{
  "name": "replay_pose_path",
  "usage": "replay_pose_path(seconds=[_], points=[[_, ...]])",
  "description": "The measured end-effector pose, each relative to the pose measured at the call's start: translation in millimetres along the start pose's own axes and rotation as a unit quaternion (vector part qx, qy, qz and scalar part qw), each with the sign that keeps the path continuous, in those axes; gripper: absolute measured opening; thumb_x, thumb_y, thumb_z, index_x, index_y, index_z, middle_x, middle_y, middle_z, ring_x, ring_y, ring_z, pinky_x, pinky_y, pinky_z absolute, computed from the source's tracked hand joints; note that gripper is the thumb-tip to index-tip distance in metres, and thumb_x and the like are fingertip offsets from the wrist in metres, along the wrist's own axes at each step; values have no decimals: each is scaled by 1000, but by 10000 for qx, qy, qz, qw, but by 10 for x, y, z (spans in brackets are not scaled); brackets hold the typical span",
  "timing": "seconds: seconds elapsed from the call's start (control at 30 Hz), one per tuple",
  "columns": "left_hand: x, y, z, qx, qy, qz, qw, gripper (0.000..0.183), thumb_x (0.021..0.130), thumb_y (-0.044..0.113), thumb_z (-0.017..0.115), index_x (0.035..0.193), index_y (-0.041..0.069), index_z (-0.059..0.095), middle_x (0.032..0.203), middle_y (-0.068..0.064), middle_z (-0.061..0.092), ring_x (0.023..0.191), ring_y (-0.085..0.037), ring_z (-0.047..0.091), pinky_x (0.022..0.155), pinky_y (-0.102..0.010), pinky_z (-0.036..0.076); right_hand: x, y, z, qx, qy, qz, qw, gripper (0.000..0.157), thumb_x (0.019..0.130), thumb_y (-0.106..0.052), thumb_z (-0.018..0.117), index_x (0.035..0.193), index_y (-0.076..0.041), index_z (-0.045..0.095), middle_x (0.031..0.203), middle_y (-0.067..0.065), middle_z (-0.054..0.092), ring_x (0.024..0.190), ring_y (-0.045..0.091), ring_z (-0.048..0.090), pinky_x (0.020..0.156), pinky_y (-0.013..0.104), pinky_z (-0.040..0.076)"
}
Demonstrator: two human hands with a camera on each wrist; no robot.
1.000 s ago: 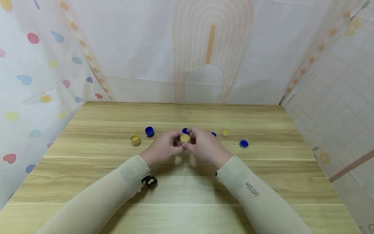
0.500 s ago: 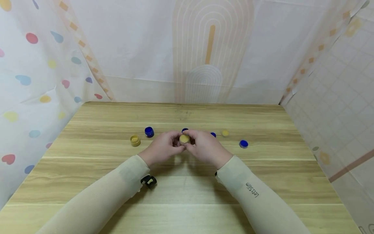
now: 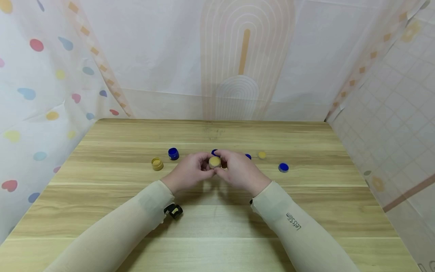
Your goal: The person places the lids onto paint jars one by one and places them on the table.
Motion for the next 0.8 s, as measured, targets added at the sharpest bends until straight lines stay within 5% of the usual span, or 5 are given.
replay_pose_path(seconds=[0.3, 0.5, 0.8], points=[[2, 22, -14, 30, -11, 56, 10000, 14, 95, 20, 78, 103, 12, 70, 86, 0, 66, 78, -13, 60, 72, -28, 51, -11, -14, -2, 84, 55, -48, 9999, 41, 102, -14, 68, 142, -6, 63, 116, 7, 77, 99, 15, 72, 84, 31, 61], [1, 19, 3, 150, -27, 51, 9999, 18, 94, 19, 78, 109, 10, 72, 86, 0, 67, 77, -13, 60, 70, -27, 52, 1, 11, 16, 109, 9, 129, 9999, 23, 100, -20, 73, 122, -11, 69, 103, 1, 75, 91, 13, 70, 80, 30, 59], [9, 8, 17, 164, -57, 26, 9998, 25, 94, 17, 77, 117, 8, 71, 92, 0, 68, 82, -14, 61, 75, -28, 53, -13, 22, 10, 5, 0, 158, 9999, 45, 99, -22, 75, 138, -5, 62, 105, 3, 75, 90, 13, 69, 80, 32, 59]])
Point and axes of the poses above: each hand's wrist, its own x-axis towards the middle knuckle, its own z-axis out of the palm, y = z × x, the point moved 9 cm from there along x, towards the middle knuckle
